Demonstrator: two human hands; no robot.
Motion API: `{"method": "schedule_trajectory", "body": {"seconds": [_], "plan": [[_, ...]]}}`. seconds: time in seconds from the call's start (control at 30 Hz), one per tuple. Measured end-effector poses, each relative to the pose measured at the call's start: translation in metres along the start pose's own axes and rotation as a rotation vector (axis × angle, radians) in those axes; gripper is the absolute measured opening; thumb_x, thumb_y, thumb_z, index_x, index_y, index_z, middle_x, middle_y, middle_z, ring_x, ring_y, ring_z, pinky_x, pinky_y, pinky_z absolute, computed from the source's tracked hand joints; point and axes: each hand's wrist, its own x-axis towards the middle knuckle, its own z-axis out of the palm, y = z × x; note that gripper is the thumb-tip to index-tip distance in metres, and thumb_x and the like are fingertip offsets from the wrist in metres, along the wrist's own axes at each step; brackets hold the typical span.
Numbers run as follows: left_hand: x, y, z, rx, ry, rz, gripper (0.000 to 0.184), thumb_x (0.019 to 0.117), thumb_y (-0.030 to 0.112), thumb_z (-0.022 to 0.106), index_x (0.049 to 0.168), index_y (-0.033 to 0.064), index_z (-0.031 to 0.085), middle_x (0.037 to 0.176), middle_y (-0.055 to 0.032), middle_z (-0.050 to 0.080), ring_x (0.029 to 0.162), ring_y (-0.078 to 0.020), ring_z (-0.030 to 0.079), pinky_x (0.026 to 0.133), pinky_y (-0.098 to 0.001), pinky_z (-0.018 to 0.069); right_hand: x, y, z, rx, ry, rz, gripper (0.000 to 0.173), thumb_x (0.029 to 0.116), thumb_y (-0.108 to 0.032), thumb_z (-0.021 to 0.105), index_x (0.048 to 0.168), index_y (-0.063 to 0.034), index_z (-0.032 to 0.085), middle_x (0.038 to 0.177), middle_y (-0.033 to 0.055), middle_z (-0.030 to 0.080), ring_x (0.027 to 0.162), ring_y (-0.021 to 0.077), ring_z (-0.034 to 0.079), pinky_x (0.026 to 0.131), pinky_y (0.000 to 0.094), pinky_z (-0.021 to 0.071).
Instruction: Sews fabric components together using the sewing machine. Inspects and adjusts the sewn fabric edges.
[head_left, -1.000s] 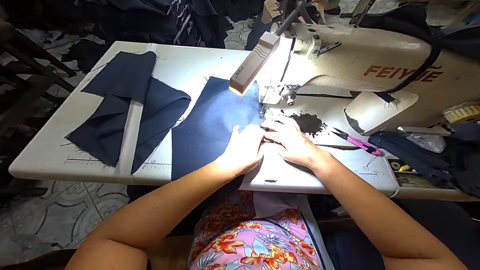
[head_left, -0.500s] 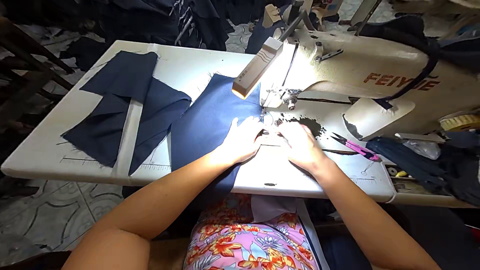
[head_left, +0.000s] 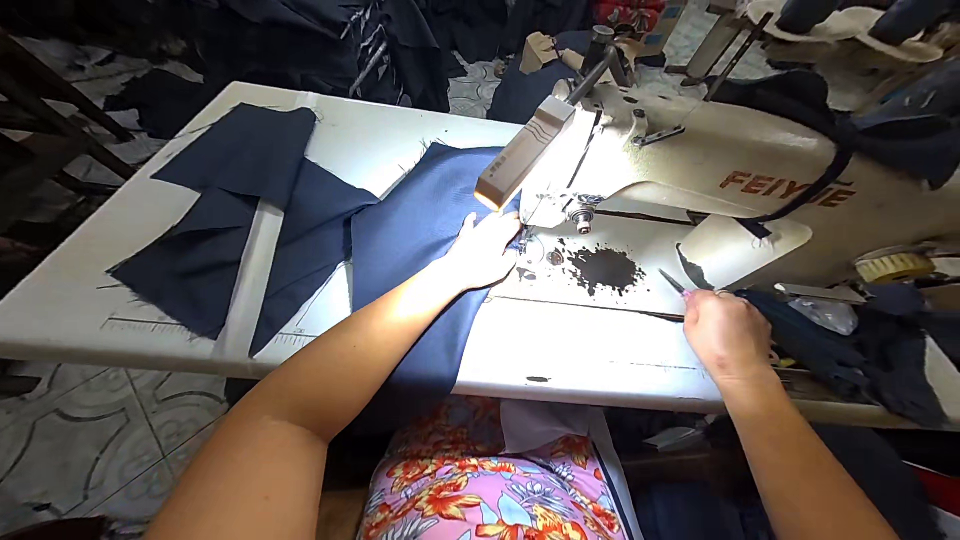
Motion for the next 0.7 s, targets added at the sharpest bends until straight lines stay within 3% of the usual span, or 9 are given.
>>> {"method": "schedule_trajectory", "body": {"seconds": [0.1,0.17,0.23,0.33,0.43,0.53,0.63,0.7], "plan": [[0.002,0.0,0.0,0.022,-0.024,-0.011,0.049,0.1053,0.025,0.038,0.149,0.0079,0.051,0.161,-0.0107,0.042,0.155,-0.0328,0.028,0.118,-0.073,0.0102,0.006,-0.009,0.004,0.199,0.06,-0.129,0.026,0.1066,-0.005,0.047,0.108,0.0138,0.065,0.097,0.0351,0.067,0.096,0.0528,0.068,0.084,0.0668,0.0518],[0.003,-0.001,-0.001,0.018,-0.023,-0.04,0.047,0.107,0.024,0.037,0.149,0.0105,0.052,0.161,-0.0096,0.042,0.155,-0.0322,0.027,0.118,-0.0732,0.009,0.01,-0.023,0.006,0.329,0.074,-0.195,0.023,0.1067,-0.005,0.046,0.11,0.0125,0.061,0.091,0.0303,0.068,0.086,0.0458,0.071,0.08,0.0625,0.0551],[0.004,-0.008,-0.001,0.01,0.003,-0.06,0.047,0.1088,0.024,0.034,0.152,0.0132,0.05,0.162,-0.0083,0.042,0.155,-0.0318,0.027,0.118,-0.0736,0.0088,0.017,-0.039,0.01,0.396,0.097,-0.294,0.023,0.1065,-0.004,0.046,0.109,0.0124,0.062,0.087,0.0274,0.068,0.08,0.0415,0.071,0.075,0.0587,0.0565],[0.007,-0.018,-0.005,-0.001,0.033,-0.077,0.045,0.1104,0.022,0.034,0.151,0.0134,0.052,0.16,-0.0085,0.044,0.155,-0.0333,0.029,0.118,-0.0739,0.01,0.037,-0.06,0.02,0.389,0.105,-0.453,0.026,0.1046,-0.012,0.055,0.105,0.0128,0.063,0.087,0.0284,0.067,0.08,0.0438,0.07,0.074,0.0598,0.0556],[0.014,-0.032,-0.005,-0.004,0.039,-0.114,0.043,0.1102,0.021,0.037,0.15,0.0147,0.054,0.161,-0.0089,0.044,0.154,-0.0346,0.029,0.116,-0.0756,0.0125,0.061,-0.082,0.026,0.314,0.033,-0.463,0.031,0.0966,-0.02,0.072,0.11,0.0071,0.067,0.093,0.0276,0.07,0.088,0.0461,0.071,0.077,0.0647,0.0543],[0.015,-0.038,-0.013,-0.028,0.095,-0.23,0.042,0.1098,0.021,0.041,0.148,0.0175,0.056,0.16,-0.0062,0.045,0.154,-0.031,0.03,0.119,-0.0711,0.0118,0.08,-0.099,0.029,0.246,0.023,-0.504,0.033,0.0997,-0.022,0.067,0.117,0.0062,0.069,0.1,0.0289,0.071,0.097,0.0479,0.07,0.084,0.0655,0.0533],[0.009,-0.036,-0.03,-0.026,0.14,-0.319,0.039,0.1091,0.025,0.045,0.144,0.0183,0.061,0.155,-0.0066,0.052,0.15,-0.0303,0.038,0.12,-0.0676,0.0155,0.099,-0.121,0.023,0.174,-0.078,-0.467,0.041,0.1024,-0.033,0.063,0.103,0.0076,0.071,0.101,0.029,0.071,0.103,0.047,0.069,0.088,0.0644,0.0506],[0.008,-0.034,-0.035,-0.008,0.155,-0.343,0.035,0.1074,0.023,0.049,0.136,0.0172,0.068,0.148,-0.0073,0.059,0.143,-0.03,0.048,0.118,-0.066,0.0217,0.114,-0.13,0.027,0.21,-0.116,-0.445,0.044,0.1004,-0.04,0.065,0.115,0.001,0.072,0.115,0.0247,0.071,0.116,0.0407,0.066,0.1,0.0618,0.0477]]}}
